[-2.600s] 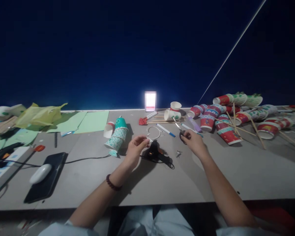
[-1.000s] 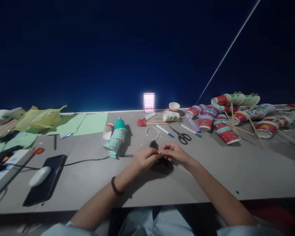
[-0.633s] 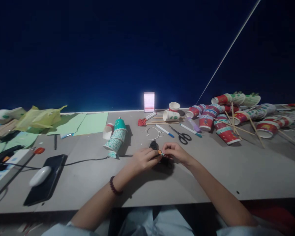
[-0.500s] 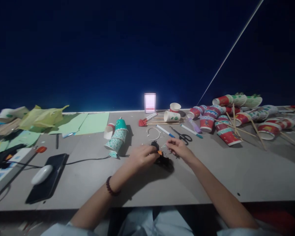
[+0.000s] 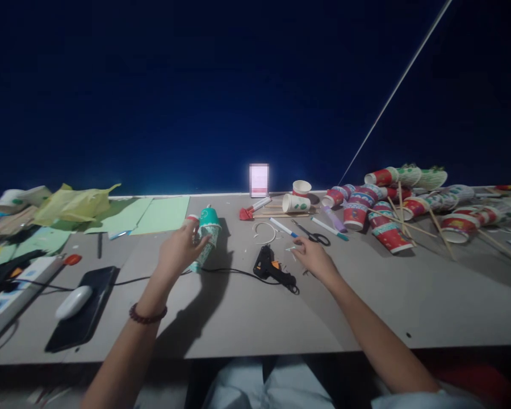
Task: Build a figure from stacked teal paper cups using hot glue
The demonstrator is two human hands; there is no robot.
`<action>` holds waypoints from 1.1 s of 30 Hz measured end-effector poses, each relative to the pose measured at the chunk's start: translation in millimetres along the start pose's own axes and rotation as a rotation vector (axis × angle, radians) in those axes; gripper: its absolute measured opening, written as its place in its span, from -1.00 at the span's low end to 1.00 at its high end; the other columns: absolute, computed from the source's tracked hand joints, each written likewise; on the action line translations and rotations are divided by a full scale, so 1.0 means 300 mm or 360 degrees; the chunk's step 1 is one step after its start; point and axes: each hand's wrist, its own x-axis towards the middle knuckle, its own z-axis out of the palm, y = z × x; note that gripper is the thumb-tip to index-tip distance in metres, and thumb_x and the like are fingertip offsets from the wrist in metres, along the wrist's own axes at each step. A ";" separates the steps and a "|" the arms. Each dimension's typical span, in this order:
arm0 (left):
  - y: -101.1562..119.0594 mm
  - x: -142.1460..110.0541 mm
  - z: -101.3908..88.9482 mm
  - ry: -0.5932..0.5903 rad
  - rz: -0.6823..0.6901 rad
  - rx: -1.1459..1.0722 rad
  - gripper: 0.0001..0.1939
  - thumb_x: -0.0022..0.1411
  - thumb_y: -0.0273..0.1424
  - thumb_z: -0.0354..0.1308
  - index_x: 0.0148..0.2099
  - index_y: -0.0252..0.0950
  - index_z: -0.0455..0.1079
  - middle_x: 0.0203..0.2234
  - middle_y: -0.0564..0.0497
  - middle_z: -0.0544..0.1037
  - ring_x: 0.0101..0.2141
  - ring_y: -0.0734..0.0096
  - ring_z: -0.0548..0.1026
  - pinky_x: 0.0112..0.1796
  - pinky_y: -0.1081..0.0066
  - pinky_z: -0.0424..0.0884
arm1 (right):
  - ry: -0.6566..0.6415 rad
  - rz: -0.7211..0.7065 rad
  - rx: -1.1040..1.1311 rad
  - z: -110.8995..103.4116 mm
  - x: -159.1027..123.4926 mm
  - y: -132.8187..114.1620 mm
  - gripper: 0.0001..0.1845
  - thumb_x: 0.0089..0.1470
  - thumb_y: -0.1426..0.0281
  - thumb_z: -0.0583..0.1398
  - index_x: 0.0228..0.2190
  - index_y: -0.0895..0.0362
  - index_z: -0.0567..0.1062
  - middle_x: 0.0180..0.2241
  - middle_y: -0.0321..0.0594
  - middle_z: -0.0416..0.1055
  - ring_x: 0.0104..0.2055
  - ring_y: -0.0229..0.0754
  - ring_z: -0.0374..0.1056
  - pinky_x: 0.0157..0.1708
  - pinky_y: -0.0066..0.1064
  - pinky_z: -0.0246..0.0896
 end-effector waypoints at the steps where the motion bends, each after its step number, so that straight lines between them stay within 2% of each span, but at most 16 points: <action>1: -0.013 0.007 0.015 -0.0039 -0.0014 -0.0015 -0.52 0.23 -0.02 -0.03 0.05 -0.23 0.23 -0.24 -0.12 0.53 -0.29 0.14 0.50 -0.44 0.40 0.22 | 0.0032 -0.0002 -0.0078 -0.005 -0.007 -0.009 -0.74 0.05 0.34 0.14 -0.20 0.14 0.48 -0.61 -0.35 0.27 -0.51 -0.22 0.23 -0.50 -0.43 -0.04; 4: -0.035 0.025 0.048 -0.0159 -0.0066 -0.0086 -0.40 0.20 0.03 -0.03 0.15 -0.24 0.15 -0.23 -0.15 0.53 -0.28 0.09 0.51 -0.43 0.38 0.24 | 0.0102 -0.0151 -0.0111 -0.008 -0.035 -0.044 -0.77 0.10 0.30 0.11 -0.26 0.12 0.49 -0.54 -0.30 0.32 -0.46 -0.22 0.26 -0.47 -0.43 -0.02; 7: -0.037 0.033 0.059 -0.0258 -0.0127 -0.0134 -0.33 0.19 0.05 -0.04 0.22 -0.23 0.08 -0.23 -0.15 0.54 -0.28 0.07 0.51 -0.41 0.36 0.25 | -0.0061 -0.0416 0.0010 0.010 -0.069 -0.086 -0.75 0.07 0.19 0.17 -0.30 0.09 0.50 -0.43 -0.28 0.40 -0.36 -0.19 0.31 -0.40 -0.43 0.07; 9: -0.033 0.031 0.054 -0.0250 -0.0163 -0.0167 -0.33 0.18 0.04 -0.03 0.23 -0.20 0.08 -0.24 -0.12 0.53 -0.33 0.08 0.51 -0.40 0.34 0.26 | -0.0188 -0.0541 0.0035 0.026 -0.089 -0.109 -0.68 -0.01 0.14 0.25 -0.28 0.08 0.49 -0.35 -0.25 0.44 -0.28 -0.16 0.34 -0.33 -0.41 0.12; 12: -0.024 0.024 0.042 -0.0120 -0.0207 -0.0350 -0.33 0.16 0.00 0.03 0.24 -0.15 0.08 -0.19 -0.12 0.52 -0.34 0.10 0.51 -0.37 0.29 0.30 | -0.0237 -0.0630 0.0018 0.043 -0.108 -0.127 -0.57 -0.13 0.13 0.33 -0.24 0.10 0.47 -0.25 -0.19 0.46 -0.20 -0.11 0.34 -0.26 -0.37 0.16; 14: -0.012 0.024 0.041 -0.0012 -0.0179 -0.0642 -0.27 0.11 -0.02 0.11 0.26 -0.16 0.06 -0.09 -0.16 0.49 -0.26 0.08 0.51 -0.31 0.25 0.35 | -0.0233 -0.0635 0.0001 0.048 -0.115 -0.128 -0.59 -0.15 0.16 0.35 -0.27 0.11 0.46 -0.26 -0.18 0.45 -0.20 -0.11 0.34 -0.26 -0.37 0.16; 16: 0.010 0.032 0.049 0.0060 -0.0106 -0.1102 -0.19 0.03 -0.06 0.21 0.27 -0.18 0.05 0.00 -0.21 0.43 -0.17 0.06 0.49 -0.25 0.22 0.38 | -0.0238 -0.0626 -0.0003 0.052 -0.117 -0.125 -0.67 -0.14 0.22 0.34 -0.33 0.12 0.45 -0.30 -0.20 0.44 -0.25 -0.13 0.33 -0.31 -0.39 0.14; 20: 0.062 0.060 0.085 -0.0042 0.0061 -0.2123 -0.22 -0.05 -0.19 0.30 0.22 -0.23 0.18 0.00 -0.18 0.44 -0.05 0.05 0.45 -0.11 0.20 0.39 | -0.0227 -0.0585 0.0129 0.059 -0.111 -0.109 -0.80 -0.13 0.33 0.30 -0.41 0.11 0.43 -0.40 -0.28 0.39 -0.37 -0.22 0.27 -0.41 -0.44 0.08; 23: 0.080 0.067 0.113 -0.0174 0.0180 -0.2655 -0.38 -0.01 -0.21 0.25 0.11 -0.26 0.31 -0.07 -0.14 0.49 -0.04 0.02 0.45 -0.07 0.17 0.39 | -0.0205 -0.0505 0.0447 0.057 -0.094 -0.092 -0.79 -0.14 0.33 0.30 -0.40 0.11 0.44 -0.48 -0.34 0.33 -0.44 -0.27 0.22 -0.44 -0.45 0.08; 25: 0.084 0.060 0.131 -0.0235 0.0187 -0.2865 -0.45 0.00 -0.22 0.21 0.06 -0.27 0.35 -0.12 -0.14 0.52 -0.06 0.02 0.47 -0.09 0.13 0.41 | -0.0241 -0.0424 0.0828 0.052 -0.083 -0.082 -0.75 -0.12 0.31 0.30 -0.35 0.12 0.44 -0.48 -0.34 0.33 -0.46 -0.29 0.24 -0.46 -0.45 0.12; 29: 0.108 0.034 0.175 -0.0303 0.0076 -0.3026 -0.42 -0.06 -0.24 0.24 0.05 -0.30 0.35 -0.14 -0.15 0.53 -0.10 0.02 0.49 -0.09 0.08 0.42 | -0.0538 -0.0351 0.1678 0.034 -0.083 -0.085 -0.57 -0.07 0.16 0.29 -0.20 0.11 0.37 -0.43 -0.29 0.41 -0.47 -0.25 0.35 -0.48 -0.41 0.22; 31: 0.133 0.022 0.198 -0.0281 0.0032 -0.3066 -0.43 -0.06 -0.22 0.25 0.03 -0.29 0.35 -0.16 -0.13 0.54 -0.13 0.04 0.50 -0.11 0.09 0.43 | -0.0707 -0.0392 0.1931 0.022 -0.099 -0.101 -0.54 -0.02 0.09 0.27 -0.18 0.11 0.34 -0.43 -0.25 0.43 -0.47 -0.22 0.37 -0.50 -0.38 0.25; 33: 0.158 0.013 0.214 -0.0347 0.0049 -0.3065 -0.44 -0.05 -0.22 0.27 0.03 -0.27 0.36 -0.17 -0.11 0.54 -0.16 0.08 0.51 -0.14 0.14 0.45 | -0.0800 -0.0439 0.2110 0.004 -0.123 -0.125 -0.59 0.03 0.09 0.24 -0.22 0.12 0.35 -0.42 -0.21 0.43 -0.45 -0.20 0.38 -0.49 -0.35 0.28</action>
